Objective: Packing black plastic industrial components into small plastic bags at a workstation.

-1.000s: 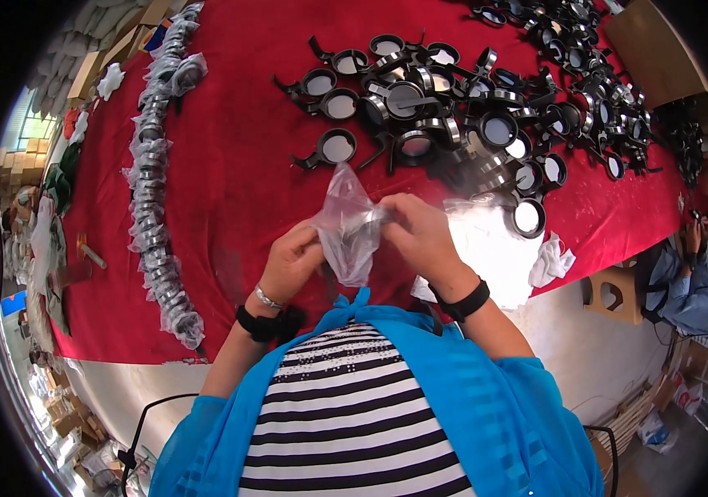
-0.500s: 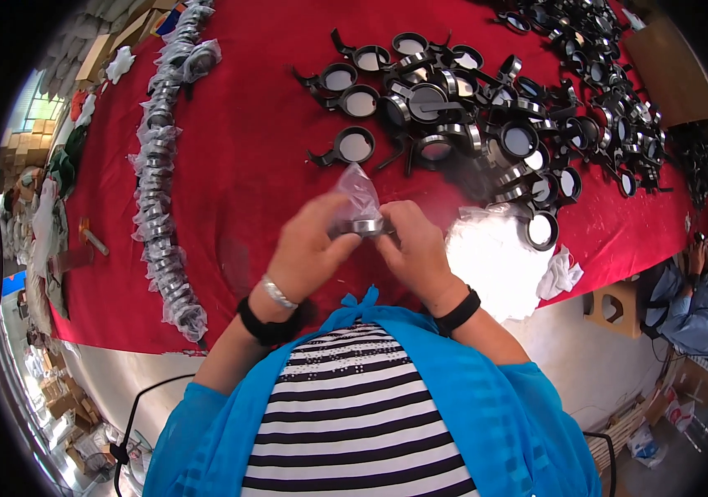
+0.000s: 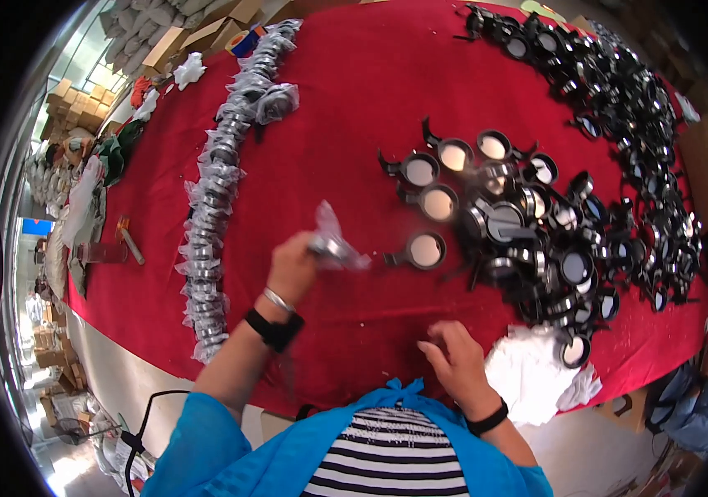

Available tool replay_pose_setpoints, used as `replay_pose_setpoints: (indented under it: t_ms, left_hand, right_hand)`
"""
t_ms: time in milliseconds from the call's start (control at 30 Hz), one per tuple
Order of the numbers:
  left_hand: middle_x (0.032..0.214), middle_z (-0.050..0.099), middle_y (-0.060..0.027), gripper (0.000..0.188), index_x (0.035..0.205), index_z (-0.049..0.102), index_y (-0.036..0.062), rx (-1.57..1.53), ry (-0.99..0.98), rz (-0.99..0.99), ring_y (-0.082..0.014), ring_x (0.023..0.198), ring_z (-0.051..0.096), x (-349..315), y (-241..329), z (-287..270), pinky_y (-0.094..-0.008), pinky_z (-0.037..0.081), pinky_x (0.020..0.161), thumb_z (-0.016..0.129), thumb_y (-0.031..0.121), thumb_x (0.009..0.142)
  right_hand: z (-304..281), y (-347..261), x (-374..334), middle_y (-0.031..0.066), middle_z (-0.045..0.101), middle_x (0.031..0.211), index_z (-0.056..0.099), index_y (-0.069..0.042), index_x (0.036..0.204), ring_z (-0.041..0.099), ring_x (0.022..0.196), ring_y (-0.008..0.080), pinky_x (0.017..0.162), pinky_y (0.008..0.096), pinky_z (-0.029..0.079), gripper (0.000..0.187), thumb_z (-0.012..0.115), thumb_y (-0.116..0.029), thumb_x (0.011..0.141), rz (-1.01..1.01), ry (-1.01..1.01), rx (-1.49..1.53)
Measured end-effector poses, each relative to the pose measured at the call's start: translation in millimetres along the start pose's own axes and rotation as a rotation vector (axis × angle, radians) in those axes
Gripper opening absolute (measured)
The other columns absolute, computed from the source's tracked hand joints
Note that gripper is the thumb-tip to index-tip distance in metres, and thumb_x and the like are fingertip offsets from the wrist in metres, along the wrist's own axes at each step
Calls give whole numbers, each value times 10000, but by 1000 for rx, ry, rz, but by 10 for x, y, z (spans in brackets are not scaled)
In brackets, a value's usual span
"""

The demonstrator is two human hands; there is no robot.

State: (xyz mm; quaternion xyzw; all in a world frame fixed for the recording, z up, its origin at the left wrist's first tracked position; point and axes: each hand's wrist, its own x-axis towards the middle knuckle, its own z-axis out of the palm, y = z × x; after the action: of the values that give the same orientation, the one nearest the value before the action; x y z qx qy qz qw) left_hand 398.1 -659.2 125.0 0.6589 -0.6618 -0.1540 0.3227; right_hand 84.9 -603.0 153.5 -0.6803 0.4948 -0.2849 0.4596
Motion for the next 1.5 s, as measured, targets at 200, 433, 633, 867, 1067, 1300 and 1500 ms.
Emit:
replay_pose_setpoints:
  t_ms: [200,433,633,867,1067,1300,1500]
  left_hand:
    - [762,610,-220,86,803,556,32,510,108,-80,-426,746,592,1351,-1352,-383,-510,475,674,558,116,813]
    - [868,638,-253,241,884,617,7,694,116,-226,-443,863,603,2500,-2118,-324,-507,465,805,533,232,852]
    - [1060,590,-304,388,1103,548,-79,593,60,-315,-435,1006,573,2613,-2174,-402,-480,440,914,526,194,828]
    - [994,632,-167,233,1025,605,-10,16,97,-2,-288,874,628,1260,-1079,94,-341,514,744,609,117,829]
    - [1032,604,-193,305,1056,597,-12,-413,-345,315,-353,941,604,87,1189,435,-362,500,803,645,34,758]
    - [1415,320,-262,655,1302,411,-49,113,-480,345,-418,1289,335,-507,1072,799,-461,296,1047,689,141,741]
    - [1384,373,-225,621,1293,430,-35,316,-468,278,-371,1240,403,-464,910,813,-436,363,986,688,147,758]
  right_hand:
    - [-121,194,-95,102,578,734,585,-8,849,595,649,192,582,281,455,60,633,-16,813,269,32,1]
    - [-13,255,-121,94,600,764,592,5,859,613,661,161,601,264,477,39,614,-12,832,424,43,43]
    - [-26,253,51,120,590,796,592,1,943,615,707,219,621,291,481,128,630,-7,821,391,77,-38]
    - [199,248,760,144,593,850,520,-71,1158,609,729,333,614,406,496,366,636,-110,812,103,-26,-283]
    - [257,433,617,106,587,809,560,-101,891,605,739,337,600,448,497,122,566,-208,832,101,-12,-530]
    - [-307,608,-239,127,613,871,589,-64,855,597,769,344,665,432,494,117,561,-178,845,86,364,-303]
    - [-1327,1160,-1403,150,588,793,576,-50,778,580,743,354,638,450,444,247,626,-285,838,587,820,-587]
